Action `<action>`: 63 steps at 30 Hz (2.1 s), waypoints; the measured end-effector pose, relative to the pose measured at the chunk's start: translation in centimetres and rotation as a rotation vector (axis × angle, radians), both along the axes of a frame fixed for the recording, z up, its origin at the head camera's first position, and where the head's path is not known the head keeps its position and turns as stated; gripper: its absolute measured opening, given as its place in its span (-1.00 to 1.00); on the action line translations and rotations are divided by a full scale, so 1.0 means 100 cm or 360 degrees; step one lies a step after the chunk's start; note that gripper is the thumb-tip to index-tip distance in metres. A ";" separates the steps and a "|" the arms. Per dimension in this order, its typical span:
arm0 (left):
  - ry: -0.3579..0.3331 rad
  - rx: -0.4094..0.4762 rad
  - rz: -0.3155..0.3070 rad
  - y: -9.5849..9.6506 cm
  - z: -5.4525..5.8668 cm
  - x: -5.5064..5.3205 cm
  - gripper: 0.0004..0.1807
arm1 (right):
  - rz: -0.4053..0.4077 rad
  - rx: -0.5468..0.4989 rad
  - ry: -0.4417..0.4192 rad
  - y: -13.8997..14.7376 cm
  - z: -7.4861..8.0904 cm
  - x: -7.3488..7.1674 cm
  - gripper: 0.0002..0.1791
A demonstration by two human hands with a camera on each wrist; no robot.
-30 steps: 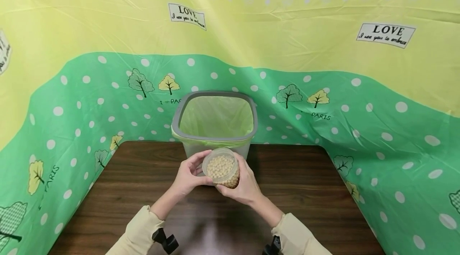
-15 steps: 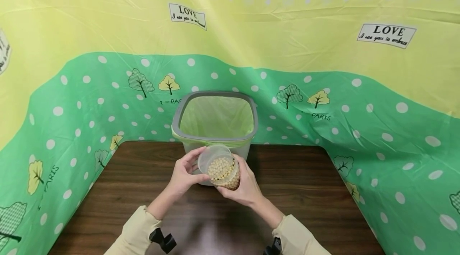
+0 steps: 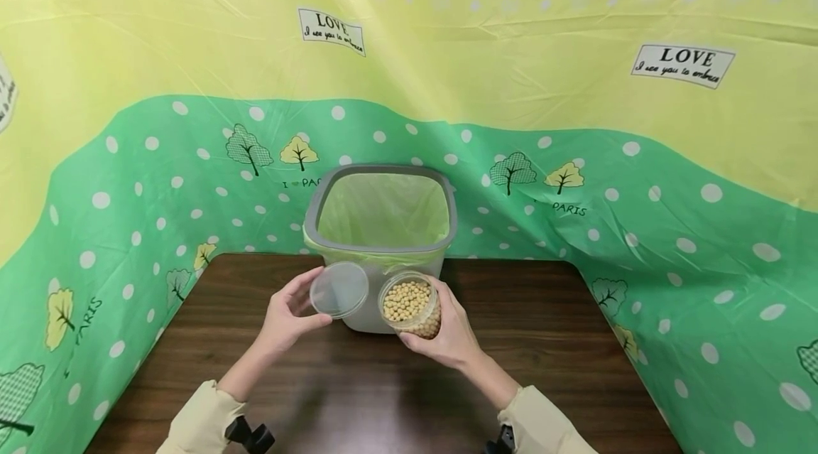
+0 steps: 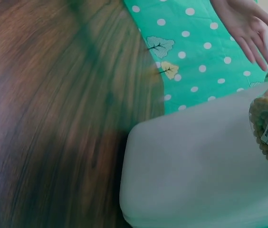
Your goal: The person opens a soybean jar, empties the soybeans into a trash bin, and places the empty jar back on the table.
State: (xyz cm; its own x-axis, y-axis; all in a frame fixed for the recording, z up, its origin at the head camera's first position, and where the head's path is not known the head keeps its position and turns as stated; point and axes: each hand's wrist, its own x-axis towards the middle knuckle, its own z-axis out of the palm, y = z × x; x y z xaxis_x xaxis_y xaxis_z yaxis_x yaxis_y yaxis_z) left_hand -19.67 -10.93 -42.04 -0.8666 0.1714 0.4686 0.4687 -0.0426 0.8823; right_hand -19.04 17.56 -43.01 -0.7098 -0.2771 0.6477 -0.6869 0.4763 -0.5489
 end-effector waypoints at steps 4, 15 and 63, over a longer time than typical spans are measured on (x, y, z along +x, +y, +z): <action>-0.0002 -0.0095 0.0079 -0.018 -0.018 0.002 -0.23 | -0.0029 0.0007 -0.0015 0.006 -0.003 0.000 -0.05; -0.0227 -0.0310 0.0317 -0.052 -0.068 0.014 -0.24 | -0.0059 0.0030 0.0015 0.016 -0.012 0.000 -0.04; -0.0232 -0.1345 0.0632 -0.090 -0.177 0.000 -0.13 | -0.0140 -0.0030 -0.0004 0.013 0.013 0.028 -0.13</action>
State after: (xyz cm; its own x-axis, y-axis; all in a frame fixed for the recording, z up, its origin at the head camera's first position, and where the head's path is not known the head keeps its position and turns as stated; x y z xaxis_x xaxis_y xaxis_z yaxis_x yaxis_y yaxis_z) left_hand -19.62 -19.90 -59.75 -0.9748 0.0842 0.2066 0.1941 0.7767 0.5992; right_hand -16.28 18.89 -41.76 -0.7323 -0.2015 0.6505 -0.6416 0.5243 -0.5599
